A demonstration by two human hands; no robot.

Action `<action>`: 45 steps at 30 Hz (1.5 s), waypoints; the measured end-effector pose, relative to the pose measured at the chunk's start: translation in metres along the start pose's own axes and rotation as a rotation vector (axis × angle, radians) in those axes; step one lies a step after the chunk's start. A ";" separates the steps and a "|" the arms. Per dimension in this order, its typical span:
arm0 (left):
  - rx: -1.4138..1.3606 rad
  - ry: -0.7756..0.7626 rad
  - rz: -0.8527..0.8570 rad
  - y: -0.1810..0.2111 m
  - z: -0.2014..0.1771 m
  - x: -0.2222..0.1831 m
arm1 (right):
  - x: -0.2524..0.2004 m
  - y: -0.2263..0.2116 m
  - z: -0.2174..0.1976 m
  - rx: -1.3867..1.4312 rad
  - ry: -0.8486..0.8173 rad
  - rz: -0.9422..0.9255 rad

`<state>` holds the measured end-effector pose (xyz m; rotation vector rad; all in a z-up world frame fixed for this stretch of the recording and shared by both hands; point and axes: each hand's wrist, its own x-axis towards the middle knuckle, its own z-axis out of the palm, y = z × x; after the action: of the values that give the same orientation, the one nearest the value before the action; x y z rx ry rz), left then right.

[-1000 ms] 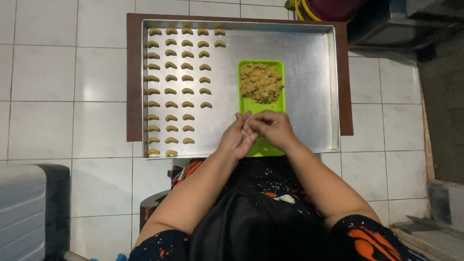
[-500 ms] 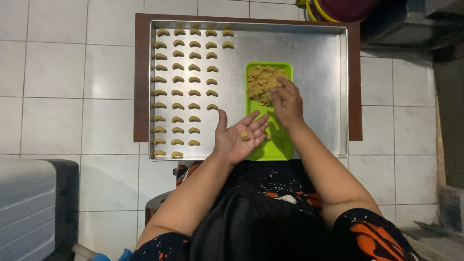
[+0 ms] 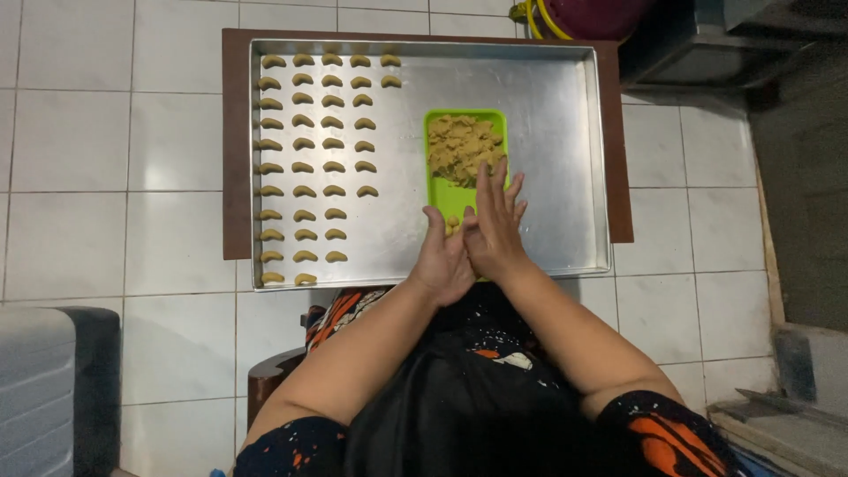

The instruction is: The person is manually shaping cookie dough into small balls and crescents and arranging them on a baking tray.

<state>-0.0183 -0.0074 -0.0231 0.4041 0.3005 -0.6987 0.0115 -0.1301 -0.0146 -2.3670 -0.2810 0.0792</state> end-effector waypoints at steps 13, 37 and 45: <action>-0.005 -0.163 -0.013 0.016 0.027 -0.030 | -0.020 -0.015 0.005 -0.103 0.059 -0.166; 0.007 -0.110 0.067 0.023 0.031 -0.026 | -0.018 -0.006 0.024 -0.183 0.023 -0.289; 0.244 -0.443 0.988 -0.023 0.017 0.002 | -0.024 -0.041 0.022 -0.048 0.127 -0.363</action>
<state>-0.0301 -0.0329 -0.0148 0.5489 -0.4051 0.1642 -0.0221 -0.0918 -0.0027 -2.3181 -0.6497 -0.2517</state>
